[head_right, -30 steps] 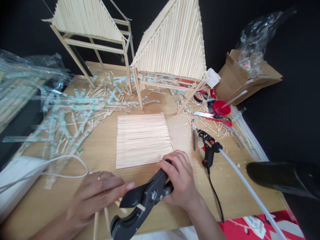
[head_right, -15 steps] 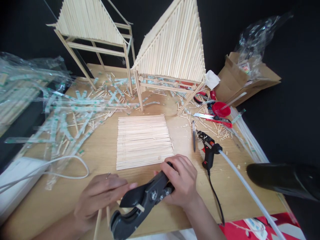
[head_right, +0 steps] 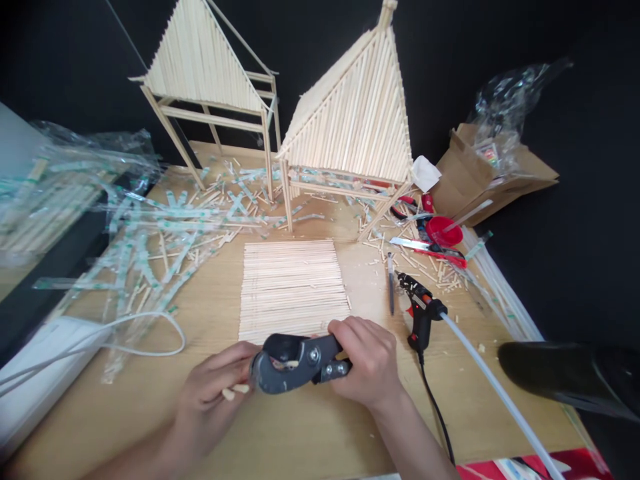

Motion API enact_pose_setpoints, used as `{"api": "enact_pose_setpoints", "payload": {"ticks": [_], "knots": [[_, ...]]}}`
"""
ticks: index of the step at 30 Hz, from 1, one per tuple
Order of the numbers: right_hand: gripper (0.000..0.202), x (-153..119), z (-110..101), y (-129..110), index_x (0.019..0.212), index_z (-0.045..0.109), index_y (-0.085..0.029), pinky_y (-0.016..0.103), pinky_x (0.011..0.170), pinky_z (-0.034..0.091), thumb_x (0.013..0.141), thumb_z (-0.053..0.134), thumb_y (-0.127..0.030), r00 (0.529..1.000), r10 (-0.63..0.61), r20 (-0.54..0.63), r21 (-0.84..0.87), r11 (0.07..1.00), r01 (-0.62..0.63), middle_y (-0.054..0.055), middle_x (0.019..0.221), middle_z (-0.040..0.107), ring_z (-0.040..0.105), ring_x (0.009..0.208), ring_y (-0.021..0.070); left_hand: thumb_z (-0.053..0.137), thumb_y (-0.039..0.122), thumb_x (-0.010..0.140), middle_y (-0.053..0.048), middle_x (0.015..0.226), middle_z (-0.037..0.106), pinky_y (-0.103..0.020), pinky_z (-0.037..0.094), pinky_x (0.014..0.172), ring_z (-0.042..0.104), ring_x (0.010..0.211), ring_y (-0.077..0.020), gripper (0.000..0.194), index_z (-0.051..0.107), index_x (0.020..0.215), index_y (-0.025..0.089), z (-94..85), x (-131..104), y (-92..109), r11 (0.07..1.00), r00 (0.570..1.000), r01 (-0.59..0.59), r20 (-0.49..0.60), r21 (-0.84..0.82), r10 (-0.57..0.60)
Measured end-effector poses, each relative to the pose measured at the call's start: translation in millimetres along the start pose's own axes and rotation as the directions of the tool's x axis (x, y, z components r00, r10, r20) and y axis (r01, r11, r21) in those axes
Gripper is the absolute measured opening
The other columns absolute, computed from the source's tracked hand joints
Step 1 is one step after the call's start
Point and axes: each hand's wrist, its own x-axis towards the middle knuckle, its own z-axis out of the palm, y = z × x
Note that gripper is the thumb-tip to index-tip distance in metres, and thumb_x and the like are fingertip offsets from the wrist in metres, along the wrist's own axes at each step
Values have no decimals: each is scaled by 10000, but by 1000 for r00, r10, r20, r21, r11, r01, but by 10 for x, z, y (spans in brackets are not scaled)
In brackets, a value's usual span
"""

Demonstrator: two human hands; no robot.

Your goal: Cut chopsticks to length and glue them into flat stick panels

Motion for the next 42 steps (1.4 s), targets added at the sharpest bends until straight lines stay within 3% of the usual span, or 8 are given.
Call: {"api": "enact_pose_setpoints", "payload": {"ticks": [7,11,14,17,27,32,36,42], "knots": [[107,7,90,75,714,580,-203,269,501,373,698,530,-109,999,47,0,-149,988,-46,-2,546,593,566,496,162,603,160,860,24,658,559,-169,405,552,538,596,-86,121,711,894,203,38,50,-10,970,960,243,-138,-7,-242],[76,66,56,-8,762,603,-217,287,529,397,764,630,-289,917,399,-13,22,917,-399,18,599,626,570,537,183,554,135,888,5,801,621,-175,442,652,594,732,-102,264,665,1100,245,0,46,-88,966,959,242,-176,91,-224],[241,160,-45,-148,878,567,-232,336,648,486,870,505,-465,739,630,238,616,491,-616,45,743,651,618,696,212,479,67,897,-3,857,609,-176,445,672,595,758,-99,431,540,1280,256,-49,3,-137,937,983,144,-153,319,-99],[237,203,-120,-284,955,537,-233,350,686,508,854,560,-446,694,580,426,785,146,-603,38,784,638,619,755,211,408,12,881,8,810,583,-177,435,632,571,670,-91,528,457,1351,247,-84,-31,-150,807,994,46,-109,589,23],[218,171,20,-689,808,631,-186,245,532,522,707,740,-346,736,610,293,626,459,-630,31,690,677,635,606,172,472,74,898,20,649,556,-261,312,517,513,544,-129,573,340,1440,205,-63,-32,-119,306,992,-34,-5,951,127],[191,224,153,-752,769,620,-176,223,503,500,781,670,-360,712,659,243,659,426,-620,12,589,638,602,536,143,458,69,902,13,709,582,-246,347,539,544,591,-135,506,409,1382,221,-32,-35,-142,391,996,-45,9,919,93],[190,220,176,-668,780,614,-178,232,554,509,784,671,-359,720,665,197,660,454,-599,4,609,625,592,554,134,476,307,938,-4,812,613,-224,422,571,608,684,-138,226,534,1128,200,3,20,-103,699,1000,-27,23,714,15],[209,207,152,-566,754,600,-177,223,550,485,809,644,-374,738,647,192,620,503,-602,2,616,613,572,560,130,377,339,968,5,832,595,-236,419,641,585,727,-137,194,520,968,208,-8,84,16,913,944,250,129,323,-304]]}}
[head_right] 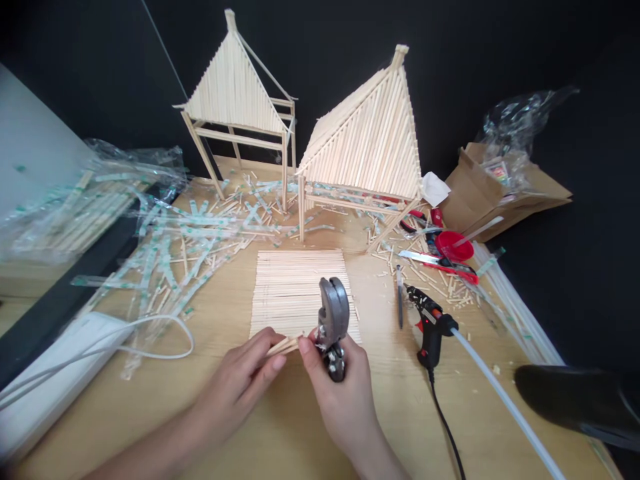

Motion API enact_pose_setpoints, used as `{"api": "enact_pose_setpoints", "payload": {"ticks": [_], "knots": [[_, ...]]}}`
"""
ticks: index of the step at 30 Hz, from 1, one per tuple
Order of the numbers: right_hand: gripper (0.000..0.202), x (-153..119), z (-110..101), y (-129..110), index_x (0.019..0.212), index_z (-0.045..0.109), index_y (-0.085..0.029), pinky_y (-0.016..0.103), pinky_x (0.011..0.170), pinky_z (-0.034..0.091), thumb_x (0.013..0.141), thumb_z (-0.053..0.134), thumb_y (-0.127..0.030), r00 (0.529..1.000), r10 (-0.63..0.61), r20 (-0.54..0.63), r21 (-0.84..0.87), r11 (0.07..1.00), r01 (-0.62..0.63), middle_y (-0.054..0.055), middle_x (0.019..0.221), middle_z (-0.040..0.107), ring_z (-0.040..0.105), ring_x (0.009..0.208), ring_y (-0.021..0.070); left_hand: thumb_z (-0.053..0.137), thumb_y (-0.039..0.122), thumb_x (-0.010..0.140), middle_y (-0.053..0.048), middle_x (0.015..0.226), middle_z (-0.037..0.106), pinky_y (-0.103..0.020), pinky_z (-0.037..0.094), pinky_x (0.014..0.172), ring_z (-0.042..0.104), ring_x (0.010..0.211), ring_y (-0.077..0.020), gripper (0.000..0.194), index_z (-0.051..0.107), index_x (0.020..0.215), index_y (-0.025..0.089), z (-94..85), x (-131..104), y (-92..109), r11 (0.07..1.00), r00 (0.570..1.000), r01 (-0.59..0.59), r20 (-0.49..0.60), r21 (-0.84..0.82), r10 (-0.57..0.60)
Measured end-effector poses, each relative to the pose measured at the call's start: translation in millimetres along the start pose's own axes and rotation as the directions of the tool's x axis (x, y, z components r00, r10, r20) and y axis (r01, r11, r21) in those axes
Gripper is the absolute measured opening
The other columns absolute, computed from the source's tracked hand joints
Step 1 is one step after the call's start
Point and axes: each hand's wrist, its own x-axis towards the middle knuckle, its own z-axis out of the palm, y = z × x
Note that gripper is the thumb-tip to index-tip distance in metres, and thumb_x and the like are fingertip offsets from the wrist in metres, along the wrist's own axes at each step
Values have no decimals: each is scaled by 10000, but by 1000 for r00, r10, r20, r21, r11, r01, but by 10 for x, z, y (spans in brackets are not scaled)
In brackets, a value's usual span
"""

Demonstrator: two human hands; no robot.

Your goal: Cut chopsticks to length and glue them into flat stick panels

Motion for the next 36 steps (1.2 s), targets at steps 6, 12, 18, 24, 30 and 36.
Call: {"api": "enact_pose_setpoints", "payload": {"ticks": [6,12,18,24,30,36], "knots": [[233,34,-37,3,736,597,-173,227,554,475,817,629,-389,1000,-5,-2,-32,999,5,5,621,608,555,559,128,422,405,944,33,765,541,-219,381,661,509,718,-132,230,486,844,208,-5,26,-1,908,968,241,147,-343,-201],[249,116,-65,-16,780,605,-174,240,538,471,796,644,-419,999,11,-42,-36,999,-12,6,623,614,568,571,145,494,445,904,16,835,540,-198,367,629,467,716,-114,251,514,940,197,28,46,-42,716,934,356,252,-600,-253],[165,121,-286,-26,871,602,-195,228,605,494,836,597,-356,999,-35,38,-152,988,41,13,766,642,616,692,155,482,464,905,60,583,437,-194,296,520,371,531,-86,319,564,853,160,-31,62,-14,686,925,377,289,-622,-247],[393,120,-719,135,1044,534,-231,337,768,467,681,560,-85,919,-284,273,-487,783,387,45,977,603,579,916,226,488,467,896,40,600,457,-195,301,522,413,557,-94,354,623,803,154,-97,37,-1,757,951,298,248,-582,-184],[484,198,-797,262,1116,523,-219,521,934,395,645,546,-108,755,-523,395,-512,557,654,95,1048,567,539,1037,294,496,292,919,-20,709,623,-218,379,614,543,643,-124,234,677,840,167,-196,30,13,893,969,-3,218,-451,113],[452,222,-701,257,1106,532,-234,542,965,393,673,589,-116,683,-601,415,-497,479,724,74,983,583,566,951,247,389,344,962,-38,728,665,-220,404,649,595,676,-139,345,689,892,189,-222,41,22,885,931,-131,252,-447,265]]}}
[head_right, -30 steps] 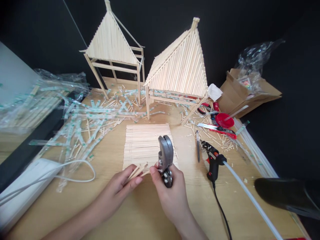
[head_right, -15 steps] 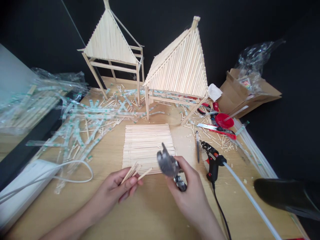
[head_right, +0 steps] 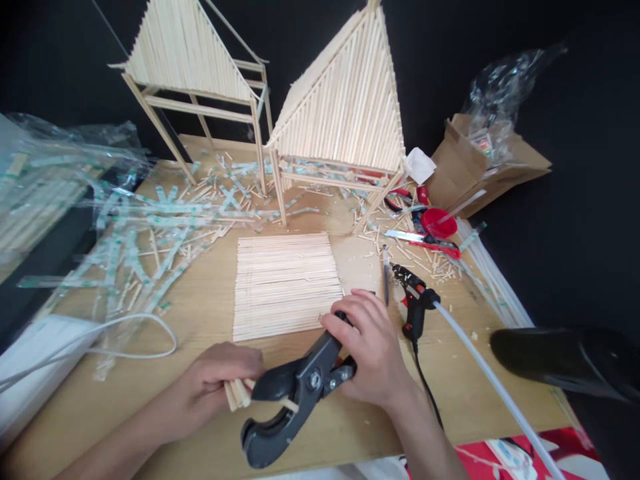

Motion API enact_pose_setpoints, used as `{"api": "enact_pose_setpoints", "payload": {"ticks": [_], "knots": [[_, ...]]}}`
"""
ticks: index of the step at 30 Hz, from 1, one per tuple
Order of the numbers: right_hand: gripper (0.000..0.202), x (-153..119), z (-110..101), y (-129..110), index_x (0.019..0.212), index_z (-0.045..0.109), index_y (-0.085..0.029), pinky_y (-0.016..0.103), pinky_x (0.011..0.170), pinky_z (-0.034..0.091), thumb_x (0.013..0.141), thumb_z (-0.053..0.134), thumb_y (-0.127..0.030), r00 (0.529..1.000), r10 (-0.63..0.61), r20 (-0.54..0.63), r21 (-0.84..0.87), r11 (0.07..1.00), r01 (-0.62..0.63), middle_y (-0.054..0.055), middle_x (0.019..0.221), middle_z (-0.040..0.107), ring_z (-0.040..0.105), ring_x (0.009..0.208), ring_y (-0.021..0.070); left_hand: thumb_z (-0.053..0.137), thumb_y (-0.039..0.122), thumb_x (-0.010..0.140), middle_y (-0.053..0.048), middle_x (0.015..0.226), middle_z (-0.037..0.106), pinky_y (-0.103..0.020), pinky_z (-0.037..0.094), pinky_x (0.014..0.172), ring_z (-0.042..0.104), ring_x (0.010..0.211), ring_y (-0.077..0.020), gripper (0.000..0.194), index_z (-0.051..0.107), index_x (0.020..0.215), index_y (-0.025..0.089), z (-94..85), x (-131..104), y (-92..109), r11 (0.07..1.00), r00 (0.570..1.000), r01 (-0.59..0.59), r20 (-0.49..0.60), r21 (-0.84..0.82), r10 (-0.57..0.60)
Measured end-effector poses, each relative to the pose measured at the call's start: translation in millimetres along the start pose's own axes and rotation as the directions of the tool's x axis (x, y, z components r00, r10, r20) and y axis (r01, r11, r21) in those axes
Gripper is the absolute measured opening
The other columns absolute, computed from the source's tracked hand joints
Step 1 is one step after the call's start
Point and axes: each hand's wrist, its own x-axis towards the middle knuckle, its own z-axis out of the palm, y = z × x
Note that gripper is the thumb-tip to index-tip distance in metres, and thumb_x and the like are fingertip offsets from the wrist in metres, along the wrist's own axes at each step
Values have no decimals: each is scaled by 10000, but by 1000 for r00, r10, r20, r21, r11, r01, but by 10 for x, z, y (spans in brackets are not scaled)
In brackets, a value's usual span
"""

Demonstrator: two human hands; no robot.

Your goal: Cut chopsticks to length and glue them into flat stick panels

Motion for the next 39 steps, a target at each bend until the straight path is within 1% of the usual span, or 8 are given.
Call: {"api": "enact_pose_setpoints", "payload": {"ticks": [3,6,13,17,22,27,33,39], "knots": [[446,2,18,-18,1105,532,-243,545,954,403,678,596,-132,1000,-13,-5,2,1000,13,69,978,586,567,944,242,380,363,962,-45,735,674,-223,417,649,605,674,-140,360,690,902,189,9,8,3,1000,1000,1,9,3,-1],[440,-2,31,-21,1094,533,-243,545,949,411,674,600,-131,999,-11,-30,22,1000,12,67,970,588,573,935,237,385,329,965,-48,746,684,-226,427,656,604,663,-134,337,685,918,184,13,9,-3,1000,1000,14,28,-5,-13],[414,17,50,-37,1065,553,-213,534,942,417,666,595,-110,1000,-20,-19,40,999,21,75,961,591,576,926,232,467,192,921,-30,710,677,-200,434,629,611,655,-121,234,651,779,159,21,-22,-57,992,994,108,31,-62,-106],[405,22,66,-46,1045,563,-187,526,937,421,653,609,-93,998,-34,-46,58,998,37,81,957,585,564,917,228,510,120,883,-13,695,680,-175,425,623,613,644,-102,170,652,794,150,29,-38,-103,991,995,104,20,-88,-103],[407,24,71,-37,1046,562,-173,533,931,419,650,619,-97,998,-39,-45,65,997,42,87,961,580,554,915,232,515,119,887,-10,699,674,-169,420,628,604,644,-92,159,664,841,148,33,-41,-122,990,995,95,26,-103,-93],[396,18,58,-38,1032,562,-169,532,922,423,647,610,-91,998,-37,-50,68,997,40,86,943,579,553,899,227,508,108,888,-10,695,664,-165,416,624,594,639,-87,167,655,818,143,31,-36,-100,993,997,73,21,-97,-71],[392,4,60,-44,1035,566,-167,533,933,419,652,622,-107,998,-34,-50,65,997,37,89,954,580,555,907,231,507,62,869,-5,709,671,-161,415,637,596,648,-83,177,656,823,147,39,-39,-98,992,996,84,20,-95,-82],[369,-2,56,-50,1015,574,-162,525,918,430,656,621,-91,998,-32,-60,59,998,36,88,935,588,561,890,224,507,72,868,-6,699,667,-155,411,630,590,641,-82,177,653,799,144,33,-28,-93,988,996,93,26,-122,-90]]}}
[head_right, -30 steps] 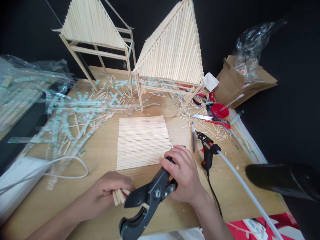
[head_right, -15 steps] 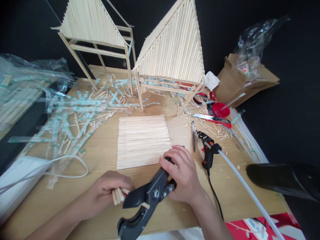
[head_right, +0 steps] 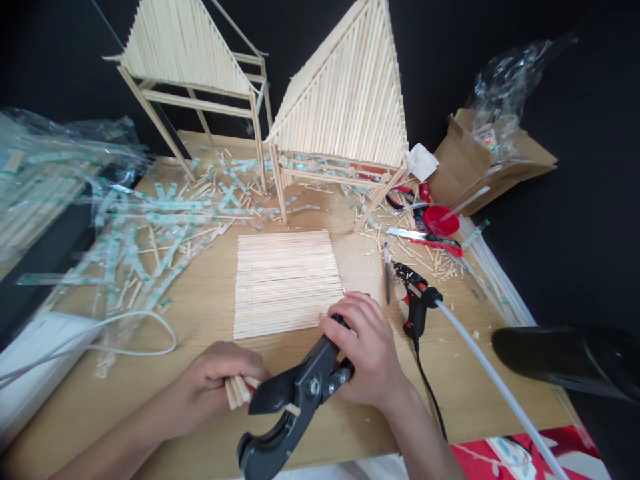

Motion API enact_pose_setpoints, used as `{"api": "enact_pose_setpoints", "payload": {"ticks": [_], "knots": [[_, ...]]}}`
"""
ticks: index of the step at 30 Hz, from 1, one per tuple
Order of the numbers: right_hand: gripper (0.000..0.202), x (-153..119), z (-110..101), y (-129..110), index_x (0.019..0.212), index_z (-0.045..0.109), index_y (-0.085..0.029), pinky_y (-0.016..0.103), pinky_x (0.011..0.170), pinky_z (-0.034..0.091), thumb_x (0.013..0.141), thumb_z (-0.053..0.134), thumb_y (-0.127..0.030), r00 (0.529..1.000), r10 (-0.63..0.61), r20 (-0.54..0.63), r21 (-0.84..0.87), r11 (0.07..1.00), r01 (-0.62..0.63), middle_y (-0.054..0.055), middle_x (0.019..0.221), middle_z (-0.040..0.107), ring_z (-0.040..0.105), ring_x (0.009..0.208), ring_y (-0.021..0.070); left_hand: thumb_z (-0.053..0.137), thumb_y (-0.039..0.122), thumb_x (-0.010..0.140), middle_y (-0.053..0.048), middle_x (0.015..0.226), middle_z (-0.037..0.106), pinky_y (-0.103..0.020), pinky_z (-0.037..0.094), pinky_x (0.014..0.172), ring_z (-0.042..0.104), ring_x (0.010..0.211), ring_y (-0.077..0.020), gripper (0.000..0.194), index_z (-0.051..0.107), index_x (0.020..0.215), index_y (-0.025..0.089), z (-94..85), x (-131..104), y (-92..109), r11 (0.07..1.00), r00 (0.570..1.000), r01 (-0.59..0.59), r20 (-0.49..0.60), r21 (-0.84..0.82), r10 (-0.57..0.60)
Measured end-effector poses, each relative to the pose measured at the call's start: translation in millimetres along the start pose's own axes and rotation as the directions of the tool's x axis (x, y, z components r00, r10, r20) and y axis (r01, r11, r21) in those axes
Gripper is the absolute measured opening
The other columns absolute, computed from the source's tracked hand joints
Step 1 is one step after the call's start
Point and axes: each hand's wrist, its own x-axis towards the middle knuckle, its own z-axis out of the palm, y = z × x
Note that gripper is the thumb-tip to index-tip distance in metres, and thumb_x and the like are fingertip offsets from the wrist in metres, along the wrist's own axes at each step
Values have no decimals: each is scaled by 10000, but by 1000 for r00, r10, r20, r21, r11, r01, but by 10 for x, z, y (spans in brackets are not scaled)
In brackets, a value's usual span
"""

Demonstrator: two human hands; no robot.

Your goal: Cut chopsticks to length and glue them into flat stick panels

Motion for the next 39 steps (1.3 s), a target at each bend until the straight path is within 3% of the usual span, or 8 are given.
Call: {"api": "enact_pose_setpoints", "payload": {"ticks": [8,14,39], "knots": [[258,51,-12,-17,928,588,-154,437,803,479,694,665,-77,997,-27,-65,-115,993,20,91,851,621,577,824,213,513,132,889,-10,674,652,-158,402,612,578,622,-89,179,645,768,138,8,-4,-14,1000,1000,11,-16,-21,-12],[249,84,-21,-15,947,585,-163,435,786,479,717,672,-119,997,-39,-62,-140,990,30,94,853,628,585,828,227,532,197,896,-9,645,638,-165,398,605,569,609,-93,219,637,716,132,5,4,11,998,999,38,-17,-46,-39],[250,90,-8,-36,965,576,-195,435,785,478,726,617,-137,997,-1,-76,-86,996,-6,74,857,613,593,831,230,530,316,906,-19,634,634,-190,403,597,569,602,-105,295,645,706,133,5,14,39,997,998,54,-29,-61,-56]]}}
